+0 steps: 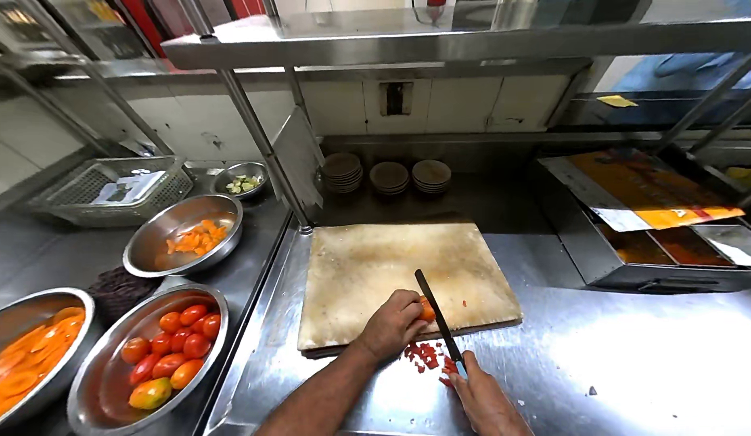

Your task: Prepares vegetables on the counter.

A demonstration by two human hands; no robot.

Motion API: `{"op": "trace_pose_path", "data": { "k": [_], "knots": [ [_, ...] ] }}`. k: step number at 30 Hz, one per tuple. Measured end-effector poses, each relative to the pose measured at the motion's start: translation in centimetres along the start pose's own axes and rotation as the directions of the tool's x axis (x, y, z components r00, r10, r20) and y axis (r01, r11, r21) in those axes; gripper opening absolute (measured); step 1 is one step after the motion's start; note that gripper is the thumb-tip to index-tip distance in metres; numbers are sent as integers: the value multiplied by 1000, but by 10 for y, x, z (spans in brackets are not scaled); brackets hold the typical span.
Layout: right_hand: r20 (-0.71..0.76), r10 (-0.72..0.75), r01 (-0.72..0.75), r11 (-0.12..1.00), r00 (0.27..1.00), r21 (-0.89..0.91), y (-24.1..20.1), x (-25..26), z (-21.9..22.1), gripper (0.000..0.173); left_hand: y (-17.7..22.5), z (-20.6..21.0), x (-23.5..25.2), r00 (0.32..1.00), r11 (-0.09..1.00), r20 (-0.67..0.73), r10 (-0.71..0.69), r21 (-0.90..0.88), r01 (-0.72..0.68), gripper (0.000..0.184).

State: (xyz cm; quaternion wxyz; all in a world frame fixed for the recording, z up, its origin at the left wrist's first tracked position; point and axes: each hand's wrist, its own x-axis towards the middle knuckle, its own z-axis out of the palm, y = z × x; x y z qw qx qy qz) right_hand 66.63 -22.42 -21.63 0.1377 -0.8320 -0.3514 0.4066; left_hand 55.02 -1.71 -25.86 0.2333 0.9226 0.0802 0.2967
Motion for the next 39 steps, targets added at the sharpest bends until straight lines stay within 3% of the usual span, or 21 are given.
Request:
{"op": "trace_pose_path", "data": {
  "k": [10, 16, 24, 36, 39],
  "knots": [
    [0, 26, -26, 997, 1000, -74, -6, -3, -6, 44, 2, 4, 0, 1000, 999, -29, -7, 50, 9, 24],
    [-58, 77, -78, 997, 995, -24, -12, -6, 4, 43, 0, 6, 1, 997, 997, -55, 60, 44, -57, 22],
    [-75, 94, -94, 996, 993, 5, -9, -2, 10, 44, 0, 7, 0, 999, 997, -1, 41, 65, -41, 23],
    [5, -37, 37, 999, 999, -8, 14, 1, -13, 44, 4, 2, 4, 998, 999, 67, 11, 50, -14, 30],
    [6, -75, 75, 993, 997, -93, 13, -15, -32, 44, 3, 2, 6, 998, 1000, 57, 6, 22, -8, 29]
  ]
}}
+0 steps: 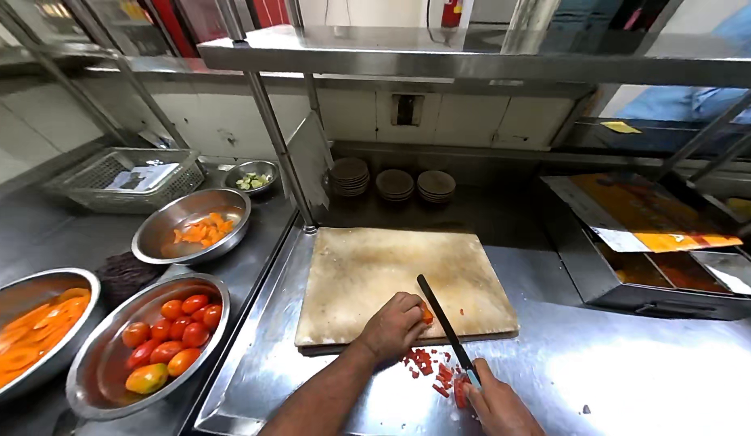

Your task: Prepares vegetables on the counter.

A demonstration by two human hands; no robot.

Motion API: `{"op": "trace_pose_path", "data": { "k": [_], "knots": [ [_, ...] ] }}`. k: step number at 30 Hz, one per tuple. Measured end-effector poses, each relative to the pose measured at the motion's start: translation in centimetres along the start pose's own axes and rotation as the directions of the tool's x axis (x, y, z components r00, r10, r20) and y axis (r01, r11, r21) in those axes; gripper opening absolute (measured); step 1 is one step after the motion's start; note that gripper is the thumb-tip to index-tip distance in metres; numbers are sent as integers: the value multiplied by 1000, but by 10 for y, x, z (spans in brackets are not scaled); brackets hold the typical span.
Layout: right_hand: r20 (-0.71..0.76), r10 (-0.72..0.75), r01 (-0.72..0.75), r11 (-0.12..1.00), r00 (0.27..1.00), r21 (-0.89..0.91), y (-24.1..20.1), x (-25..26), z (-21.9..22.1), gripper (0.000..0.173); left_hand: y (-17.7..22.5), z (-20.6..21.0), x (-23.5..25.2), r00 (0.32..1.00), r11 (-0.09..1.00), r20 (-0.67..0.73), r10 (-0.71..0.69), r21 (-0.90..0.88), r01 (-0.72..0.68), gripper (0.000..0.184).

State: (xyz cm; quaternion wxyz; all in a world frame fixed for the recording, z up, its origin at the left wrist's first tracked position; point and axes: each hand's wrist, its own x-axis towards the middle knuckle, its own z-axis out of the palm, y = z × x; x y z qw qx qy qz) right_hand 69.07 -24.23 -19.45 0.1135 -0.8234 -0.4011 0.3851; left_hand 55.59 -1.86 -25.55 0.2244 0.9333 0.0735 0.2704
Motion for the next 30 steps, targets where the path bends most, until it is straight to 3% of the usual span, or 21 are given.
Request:
{"op": "trace_pose_path", "data": {
  "k": [7, 14, 17, 21, 25, 30],
  "knots": [
    [49, 22, -10, 973, 999, -230, -11, -17, -15, 44, -4, 2, 0, 1000, 1000, 9, -6, -17, 7, 26],
    [47, 24, -12, 969, 999, -247, -62, 41, -16, 42, -7, 2, 0, 1000, 1000, 16, 19, -20, -18, 26],
    [43, 51, -39, 969, 998, -244, -29, 20, 7, 45, -5, 0, -2, 1000, 1000, 23, 2, -22, -1, 28],
    [9, 48, -47, 995, 999, -86, 20, -9, 18, 47, -5, 0, -1, 1000, 1000, 21, -12, -24, 13, 29],
    [34, 49, -48, 998, 998, -33, 10, 1, 3, 45, -5, -2, -1, 999, 1000, 32, -8, -18, 9, 28],
    [37, -1, 5, 992, 999, -124, -9, -20, -9, 46, -5, -1, 1, 1000, 999, 29, -5, -38, 6, 26]
  ]
}}
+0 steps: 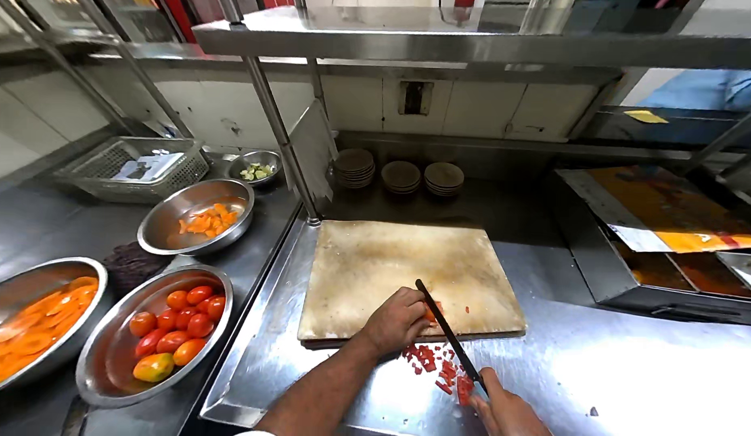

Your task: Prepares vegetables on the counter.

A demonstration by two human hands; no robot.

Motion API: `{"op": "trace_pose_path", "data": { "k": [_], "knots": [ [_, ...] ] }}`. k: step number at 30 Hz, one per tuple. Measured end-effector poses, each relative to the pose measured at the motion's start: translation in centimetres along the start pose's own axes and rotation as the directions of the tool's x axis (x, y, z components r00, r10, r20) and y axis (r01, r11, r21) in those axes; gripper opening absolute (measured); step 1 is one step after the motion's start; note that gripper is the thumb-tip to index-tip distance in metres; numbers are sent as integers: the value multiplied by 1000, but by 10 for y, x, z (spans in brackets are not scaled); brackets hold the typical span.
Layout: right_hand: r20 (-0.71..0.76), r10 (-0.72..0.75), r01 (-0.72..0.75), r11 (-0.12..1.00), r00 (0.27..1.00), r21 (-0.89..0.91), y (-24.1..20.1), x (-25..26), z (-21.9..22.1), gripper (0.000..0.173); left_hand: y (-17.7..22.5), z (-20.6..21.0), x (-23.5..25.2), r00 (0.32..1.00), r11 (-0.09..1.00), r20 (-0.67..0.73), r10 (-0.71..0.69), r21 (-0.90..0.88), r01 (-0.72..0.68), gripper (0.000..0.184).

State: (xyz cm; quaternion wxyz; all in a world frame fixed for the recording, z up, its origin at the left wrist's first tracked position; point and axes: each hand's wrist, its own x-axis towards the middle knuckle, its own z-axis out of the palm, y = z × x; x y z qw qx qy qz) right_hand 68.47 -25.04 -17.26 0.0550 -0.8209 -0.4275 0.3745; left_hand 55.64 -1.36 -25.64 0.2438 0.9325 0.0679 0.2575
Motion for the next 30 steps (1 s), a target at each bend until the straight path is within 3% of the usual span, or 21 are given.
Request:
{"op": "trace_pose_path", "data": {
  "k": [8, 13, 17, 25, 30],
  "knots": [
    [15, 31, -29, 994, 999, -110, -52, 63, -6, 44, -2, -1, 0, 1000, 1000, 19, -2, -2, 2, 24],
    [-15, 47, -47, 999, 999, 11, 10, 14, 36, 49, -2, 1, -2, 999, 1000, -54, 7, 1, -7, 24],
    [-26, 40, -37, 993, 999, 115, 36, 9, 28, 47, 1, 0, -2, 998, 999, -60, -33, -11, 33, 28],
    [-5, -27, 27, 1000, 1000, -15, -2, -3, 4, 43, -2, 0, -2, 998, 1000, -68, -11, -7, 10, 24],
    [38, -5, 6, 999, 999, -43, -37, 51, 1, 47, -3, -2, -1, 998, 999, -57, -28, -41, 26, 23]
  ]
}}
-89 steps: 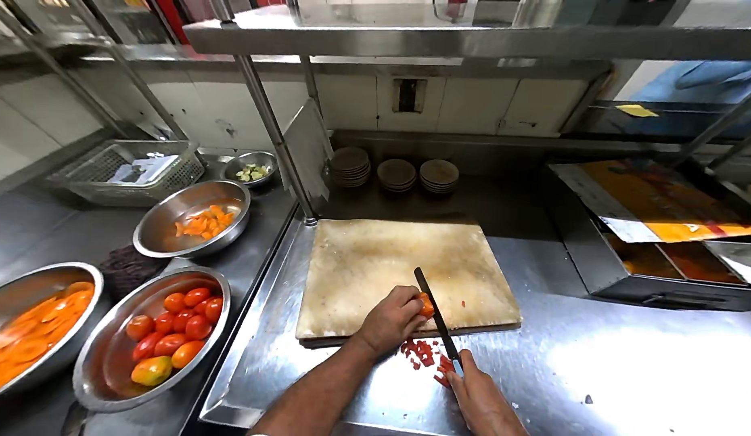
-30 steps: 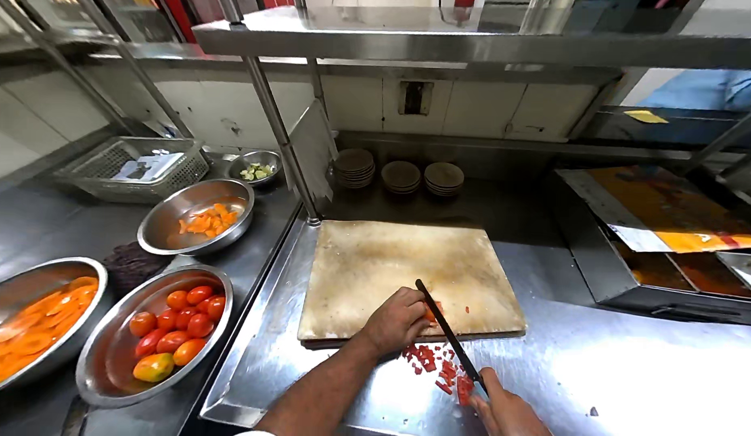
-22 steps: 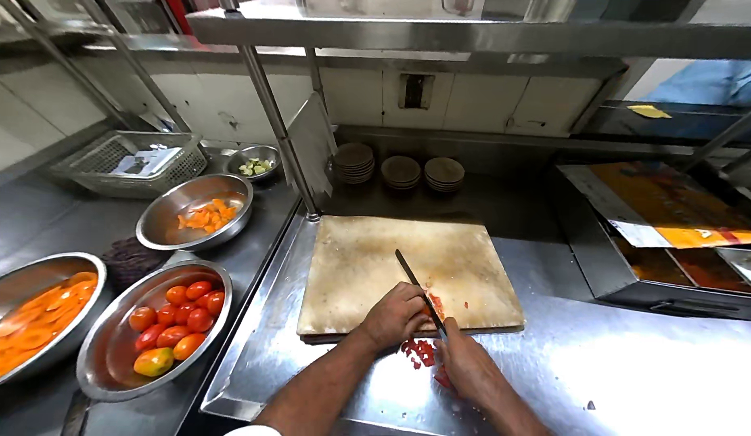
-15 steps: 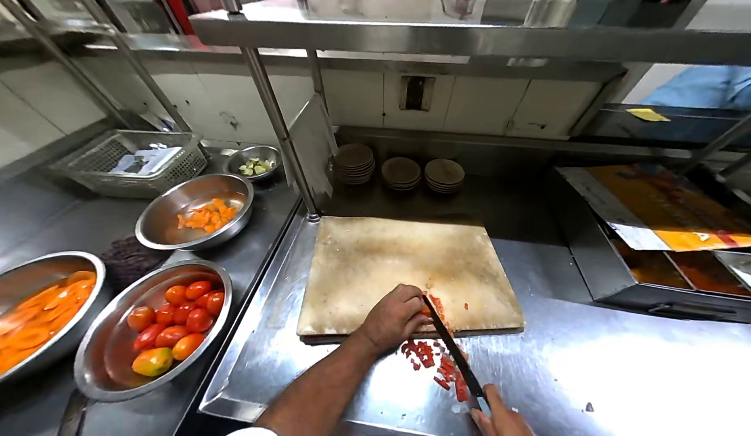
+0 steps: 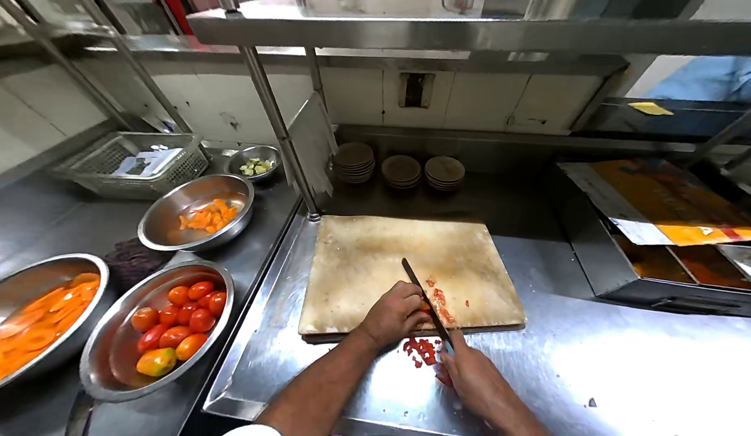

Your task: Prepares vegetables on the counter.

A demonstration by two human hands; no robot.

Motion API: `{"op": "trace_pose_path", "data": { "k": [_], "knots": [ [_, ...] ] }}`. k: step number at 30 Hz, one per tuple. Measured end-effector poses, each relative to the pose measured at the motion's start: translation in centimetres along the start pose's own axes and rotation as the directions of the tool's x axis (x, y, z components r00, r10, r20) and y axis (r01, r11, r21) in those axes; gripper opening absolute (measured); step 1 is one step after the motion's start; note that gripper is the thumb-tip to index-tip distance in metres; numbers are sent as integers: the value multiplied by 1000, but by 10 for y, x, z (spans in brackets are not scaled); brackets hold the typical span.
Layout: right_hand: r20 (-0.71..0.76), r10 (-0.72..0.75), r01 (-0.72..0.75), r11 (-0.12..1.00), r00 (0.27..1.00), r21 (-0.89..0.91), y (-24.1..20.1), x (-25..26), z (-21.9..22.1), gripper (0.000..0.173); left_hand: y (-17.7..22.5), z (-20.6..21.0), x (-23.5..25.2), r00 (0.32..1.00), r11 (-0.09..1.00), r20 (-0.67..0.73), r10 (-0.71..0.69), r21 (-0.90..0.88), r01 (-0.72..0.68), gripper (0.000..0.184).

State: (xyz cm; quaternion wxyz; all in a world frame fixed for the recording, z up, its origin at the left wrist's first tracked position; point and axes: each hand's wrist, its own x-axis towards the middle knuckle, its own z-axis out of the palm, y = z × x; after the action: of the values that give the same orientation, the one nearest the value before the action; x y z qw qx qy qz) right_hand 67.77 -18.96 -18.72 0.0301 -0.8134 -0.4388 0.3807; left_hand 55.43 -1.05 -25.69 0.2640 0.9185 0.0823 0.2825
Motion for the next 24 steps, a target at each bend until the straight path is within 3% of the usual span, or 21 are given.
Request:
{"op": "trace_pose_path", "data": {
  "k": [4, 10, 13, 19, 24],
  "knots": [
    [-9, 27, -27, 999, 1000, -35, 3, 3, 14, 50, -1, 3, -3, 998, 1000, -61, 5, -2, -5, 23],
    [-60, 18, -8, 987, 998, 163, 62, -38, 39, 50, 4, 2, -5, 996, 996, -88, 6, 91, 2, 28],
    [-58, -19, 27, 990, 998, 138, 51, -41, 27, 46, 6, -2, -8, 1000, 995, -16, -8, 95, 9, 26],
    [-53, -2, 2, 1000, 999, -2, 28, -58, 7, 44, 3, -2, -8, 1000, 998, -7, 0, 69, 0, 20],
    [27, 29, -30, 999, 999, 19, 13, -7, 6, 45, 1, 1, -8, 1000, 998, -19, 20, 60, -19, 19]
  ]
}}
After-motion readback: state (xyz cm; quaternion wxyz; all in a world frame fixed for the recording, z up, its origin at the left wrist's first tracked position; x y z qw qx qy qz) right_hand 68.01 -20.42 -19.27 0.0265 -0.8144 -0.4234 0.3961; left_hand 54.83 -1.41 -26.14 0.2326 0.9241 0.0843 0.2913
